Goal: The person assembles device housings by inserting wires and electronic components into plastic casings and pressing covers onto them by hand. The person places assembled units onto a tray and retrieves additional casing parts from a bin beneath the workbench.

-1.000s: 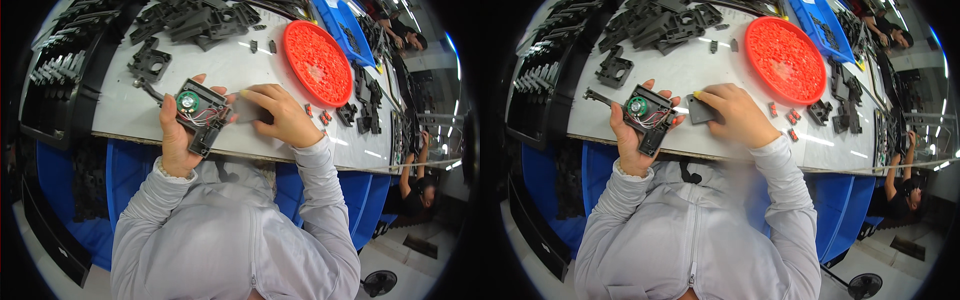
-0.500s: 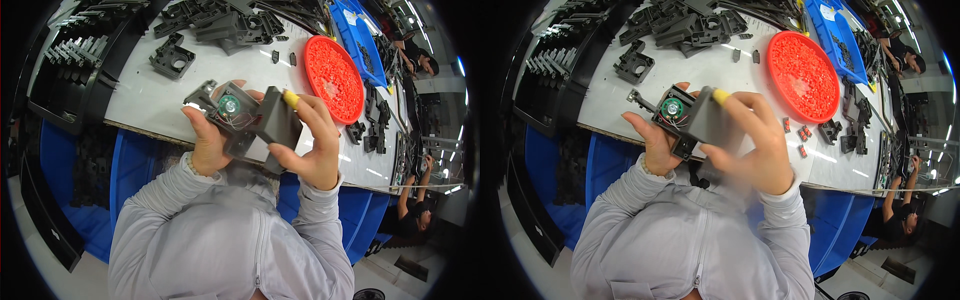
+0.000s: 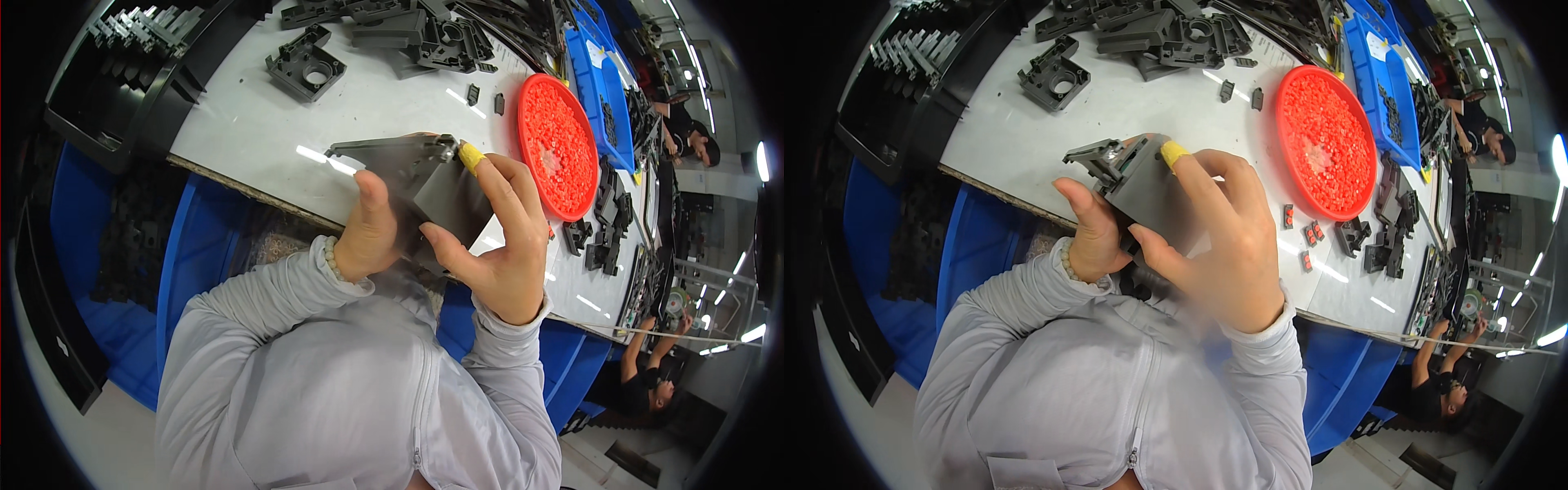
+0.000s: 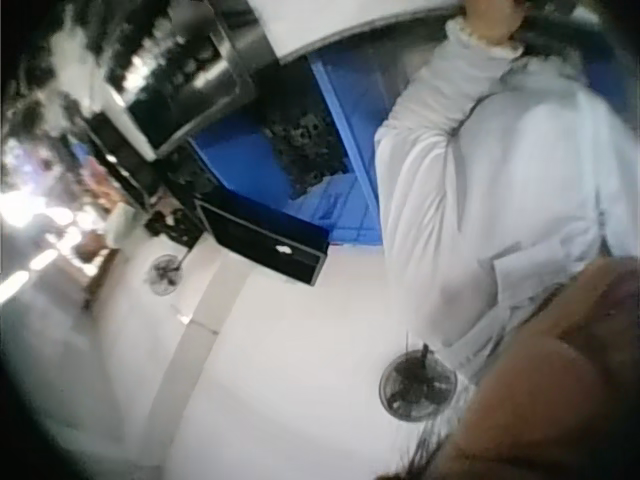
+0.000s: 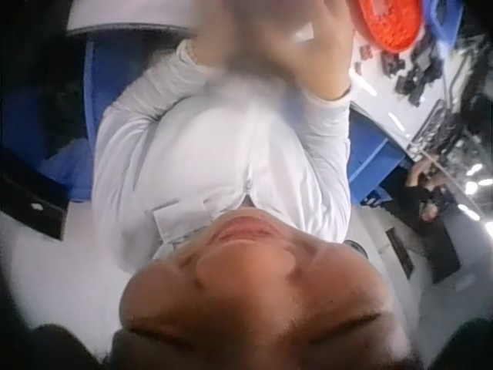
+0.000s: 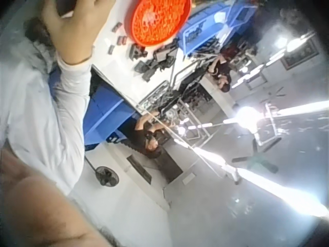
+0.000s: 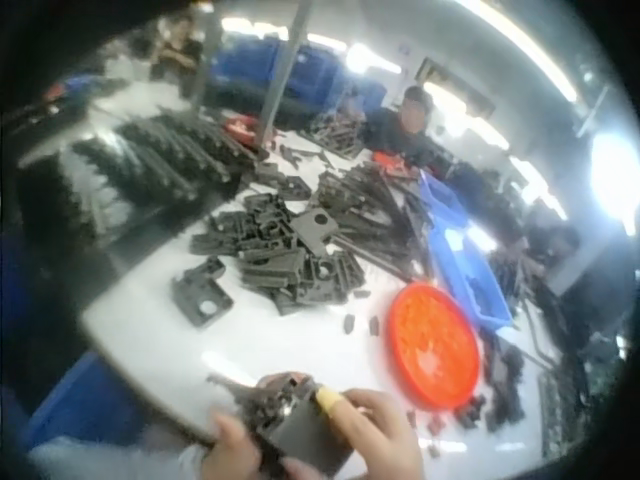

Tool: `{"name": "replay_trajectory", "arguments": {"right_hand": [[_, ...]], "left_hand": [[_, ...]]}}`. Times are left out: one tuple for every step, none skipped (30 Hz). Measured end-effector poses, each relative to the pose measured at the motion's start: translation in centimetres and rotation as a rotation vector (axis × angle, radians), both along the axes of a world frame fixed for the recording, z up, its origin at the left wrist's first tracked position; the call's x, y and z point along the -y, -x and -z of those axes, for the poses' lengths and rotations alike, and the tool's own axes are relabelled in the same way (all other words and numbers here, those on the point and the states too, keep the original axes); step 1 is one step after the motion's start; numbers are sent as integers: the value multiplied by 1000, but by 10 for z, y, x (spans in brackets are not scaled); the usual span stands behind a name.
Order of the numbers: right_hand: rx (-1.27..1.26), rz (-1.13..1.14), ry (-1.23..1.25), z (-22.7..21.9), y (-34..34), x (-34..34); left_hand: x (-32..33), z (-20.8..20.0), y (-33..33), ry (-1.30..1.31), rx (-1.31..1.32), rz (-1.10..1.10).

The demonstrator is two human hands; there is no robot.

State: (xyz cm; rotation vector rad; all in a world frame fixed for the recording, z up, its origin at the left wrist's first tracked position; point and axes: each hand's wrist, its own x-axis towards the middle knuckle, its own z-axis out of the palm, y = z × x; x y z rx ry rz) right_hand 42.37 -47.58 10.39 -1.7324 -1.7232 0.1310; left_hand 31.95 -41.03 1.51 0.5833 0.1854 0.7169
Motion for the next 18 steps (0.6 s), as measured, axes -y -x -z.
{"name": "replay_trajectory", "arguments": {"right_hand": [[5,12,4,0,0,0],[8,6,8,0,0,-1],[18,7,-2,1,0,-1],[27,8,-13,2,0,-2],[30,5,-10,2,0,-2],[30,13,-6,2,1,-1],[30,21,-3,2,2,-1],[30,21,-1,2,2,0],[20,39,34,1,3,0],[9,56,69,1,3,1],[10,58,69,0,4,1],[8,62,85,-1,4,1],[6,67,102,-1,5,2],[7,72,101,-1,5,2],[11,73,92,0,5,1],[14,75,84,0,5,1],[13,84,80,1,3,1],[22,44,100,2,1,1]], "left_hand": [[-1,0,0,-2,64,36],[-1,-1,0,2,67,30],[-1,-3,0,-8,57,23],[-1,-3,0,-18,47,17],[-1,-2,0,-15,49,14],[0,1,-1,-26,57,1],[1,2,-1,-37,65,-12],[2,3,-2,-36,66,-12],[2,4,-2,-9,93,-7],[2,4,-2,18,119,-1],[3,5,-2,18,120,0],[3,5,-2,16,116,0],[3,6,-2,13,112,-1],[2,4,-2,12,113,5],[0,1,-1,2,79,-5],[-1,-2,-1,-8,45,-14],[-1,-3,0,-12,44,-4],[-2,-4,2,-40,-18,33]]}}
